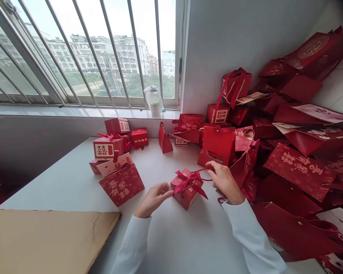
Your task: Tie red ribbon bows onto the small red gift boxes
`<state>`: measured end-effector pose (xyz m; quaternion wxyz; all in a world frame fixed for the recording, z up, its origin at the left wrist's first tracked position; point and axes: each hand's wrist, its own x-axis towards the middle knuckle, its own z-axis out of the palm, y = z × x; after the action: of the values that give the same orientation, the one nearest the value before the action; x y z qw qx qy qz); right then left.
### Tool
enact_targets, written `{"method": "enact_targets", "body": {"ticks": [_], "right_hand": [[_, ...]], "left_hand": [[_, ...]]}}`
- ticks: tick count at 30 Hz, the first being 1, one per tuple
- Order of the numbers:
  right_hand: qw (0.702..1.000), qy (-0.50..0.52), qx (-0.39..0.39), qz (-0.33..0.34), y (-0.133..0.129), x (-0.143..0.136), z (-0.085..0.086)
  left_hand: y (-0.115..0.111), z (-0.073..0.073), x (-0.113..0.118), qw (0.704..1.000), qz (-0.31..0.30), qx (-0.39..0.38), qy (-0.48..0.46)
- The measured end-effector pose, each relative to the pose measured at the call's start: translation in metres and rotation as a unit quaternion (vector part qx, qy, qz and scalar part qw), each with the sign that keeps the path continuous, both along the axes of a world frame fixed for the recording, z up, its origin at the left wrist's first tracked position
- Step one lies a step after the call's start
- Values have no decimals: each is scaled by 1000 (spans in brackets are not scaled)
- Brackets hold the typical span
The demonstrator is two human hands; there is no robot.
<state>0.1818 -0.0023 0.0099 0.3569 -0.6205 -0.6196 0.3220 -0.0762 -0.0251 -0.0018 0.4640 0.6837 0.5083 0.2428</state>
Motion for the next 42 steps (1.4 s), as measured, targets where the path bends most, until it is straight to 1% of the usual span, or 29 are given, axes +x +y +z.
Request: {"method": "enact_targets", "body": {"ticks": [3,4,6,8,10,13,16,18,20,22,24,26,28,30,32,34,38,42], "right_hand": [[995,-64,71,-33,8,-2,-7],[991,-84,96,-25,10,-4,-7],[985,-117,127,11,12,-7,-5],[985,-124,108,60,14,-9,-3],[987,-113,64,98,14,-11,-1],[988,-99,18,115,14,-12,0],[989,-101,0,105,14,-15,1],[990,-95,-7,105,14,-17,3],[991,-80,-12,105,13,-20,6],[992,-64,-22,107,13,-21,7],[992,-56,-33,110,12,-22,7],[992,-65,-34,107,12,-21,5],[992,-87,-14,91,13,-21,2],[991,-108,28,72,14,-23,1],[988,-120,77,55,13,-30,2],[984,-127,109,53,10,-41,4],[977,-160,109,91,-5,-62,2],[965,-204,139,87,-25,-67,-7]], "left_hand": [[-1,13,-7,996,-26,-17,88],[-1,19,-9,992,-25,-8,122],[2,30,-10,985,4,32,168],[10,38,-4,980,53,82,172],[21,41,5,975,89,113,168],[41,36,23,970,94,127,186],[57,26,35,973,67,123,181],[62,20,39,978,47,120,167],[65,15,39,986,41,113,116],[67,9,39,995,46,87,21],[69,4,40,995,50,43,-73],[69,0,42,991,51,0,-127],[69,-2,44,985,56,-28,-161],[69,-1,46,980,67,-41,-180],[69,1,47,978,72,-53,-190],[69,2,47,975,70,-66,-200],[71,-1,45,971,75,-69,-216],[73,-9,44,968,93,-84,-217]]}}
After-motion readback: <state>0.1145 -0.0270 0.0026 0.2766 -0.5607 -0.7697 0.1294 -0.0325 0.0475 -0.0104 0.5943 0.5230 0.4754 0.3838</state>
